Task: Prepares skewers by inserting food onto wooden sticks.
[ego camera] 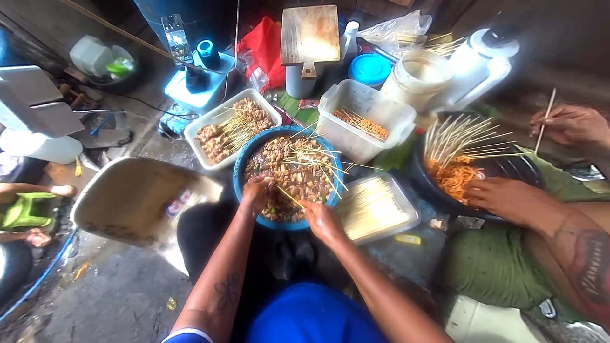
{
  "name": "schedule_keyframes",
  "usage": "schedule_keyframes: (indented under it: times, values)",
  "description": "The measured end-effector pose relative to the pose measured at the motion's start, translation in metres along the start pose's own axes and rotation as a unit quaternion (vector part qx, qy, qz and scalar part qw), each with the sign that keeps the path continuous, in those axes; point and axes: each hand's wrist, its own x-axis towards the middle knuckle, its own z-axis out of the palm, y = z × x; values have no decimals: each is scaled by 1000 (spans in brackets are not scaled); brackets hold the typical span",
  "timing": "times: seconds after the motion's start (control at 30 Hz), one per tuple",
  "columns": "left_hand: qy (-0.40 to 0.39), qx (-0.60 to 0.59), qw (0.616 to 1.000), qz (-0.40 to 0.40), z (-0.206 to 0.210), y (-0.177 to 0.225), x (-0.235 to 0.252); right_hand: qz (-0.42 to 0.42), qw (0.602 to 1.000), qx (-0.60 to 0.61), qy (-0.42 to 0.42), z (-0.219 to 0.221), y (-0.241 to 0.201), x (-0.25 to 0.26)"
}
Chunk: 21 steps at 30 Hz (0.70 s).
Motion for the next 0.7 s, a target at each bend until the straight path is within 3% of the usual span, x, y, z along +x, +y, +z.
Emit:
schedule_keyframes:
  times: [0.3, 0.5, 0.57, 0.7]
  values:
    - [24, 59, 998, 14, 5, -5, -5, -10, 1000, 22, -5, 2, -4, 2]
    - [-2, 178, 979, 95, 1, -18, -3, -14, 999, 50, 3, 7, 0, 6]
    - [-10, 254, 957, 138, -3, -21, -4, -6, 999, 47, -11, 7, -5, 7]
    - [29, 440, 864, 244, -2, -18, -18, 23, 998, 39, -46, 8, -20, 7]
